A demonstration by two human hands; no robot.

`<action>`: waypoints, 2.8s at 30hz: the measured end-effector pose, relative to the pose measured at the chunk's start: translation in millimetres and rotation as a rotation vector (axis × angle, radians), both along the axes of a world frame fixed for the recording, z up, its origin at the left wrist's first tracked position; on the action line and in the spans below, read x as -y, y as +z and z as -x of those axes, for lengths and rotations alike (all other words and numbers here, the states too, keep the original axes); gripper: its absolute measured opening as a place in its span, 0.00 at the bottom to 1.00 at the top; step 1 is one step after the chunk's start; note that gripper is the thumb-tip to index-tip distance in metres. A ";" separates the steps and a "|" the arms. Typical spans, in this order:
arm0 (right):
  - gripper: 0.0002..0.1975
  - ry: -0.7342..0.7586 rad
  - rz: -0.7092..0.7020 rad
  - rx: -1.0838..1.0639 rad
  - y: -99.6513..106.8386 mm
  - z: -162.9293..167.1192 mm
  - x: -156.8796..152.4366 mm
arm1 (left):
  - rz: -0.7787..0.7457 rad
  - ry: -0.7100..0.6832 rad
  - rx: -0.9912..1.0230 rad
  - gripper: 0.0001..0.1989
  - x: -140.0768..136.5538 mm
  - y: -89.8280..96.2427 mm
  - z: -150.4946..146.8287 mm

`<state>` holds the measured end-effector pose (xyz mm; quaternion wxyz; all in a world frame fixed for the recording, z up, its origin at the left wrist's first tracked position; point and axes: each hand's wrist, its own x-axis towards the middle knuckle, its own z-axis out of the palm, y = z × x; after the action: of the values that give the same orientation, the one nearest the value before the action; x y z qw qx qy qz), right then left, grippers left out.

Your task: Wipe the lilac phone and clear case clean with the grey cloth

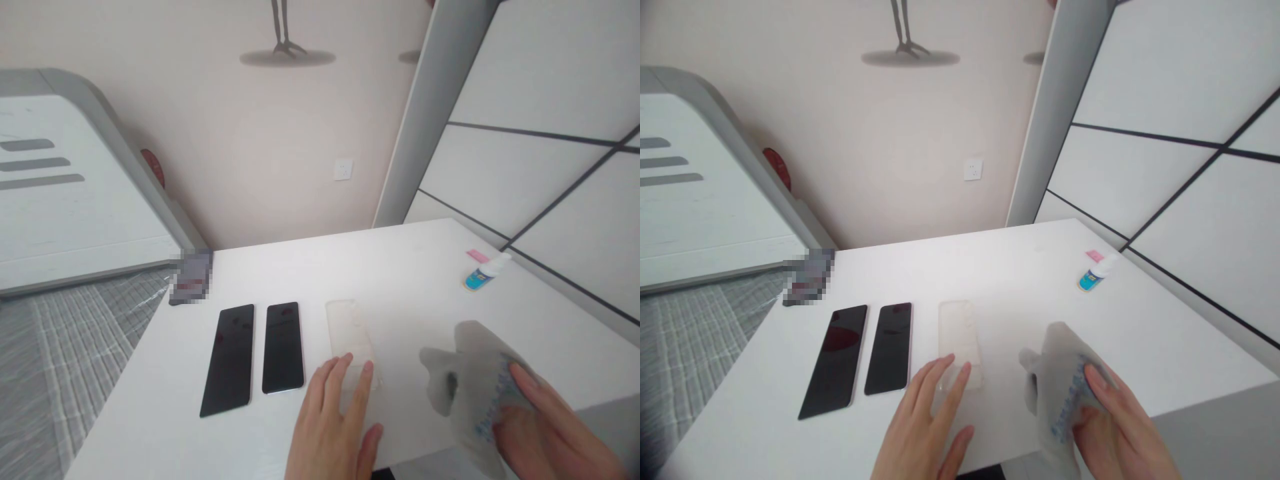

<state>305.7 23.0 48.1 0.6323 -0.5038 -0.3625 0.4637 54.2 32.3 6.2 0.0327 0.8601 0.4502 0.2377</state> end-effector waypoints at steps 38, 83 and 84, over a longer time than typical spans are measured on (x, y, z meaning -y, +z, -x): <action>0.08 0.710 -0.655 1.394 -30.1 84.9 -63.1 | -0.040 0.319 -0.018 0.51 20.4 -10.8 34.5; 0.20 0.470 -0.657 1.373 -41.3 55.8 -94.7 | -0.049 0.214 -0.146 0.40 17.7 -4.6 38.9; 0.21 0.444 -0.671 1.384 -43.5 47.6 -100.2 | -0.058 0.178 -0.154 0.36 16.8 -1.5 44.3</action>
<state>258.2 123.2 4.6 0.2748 -0.3762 -0.8844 0.0270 9.8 15.5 4.7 -0.0480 0.8329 0.5190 0.1858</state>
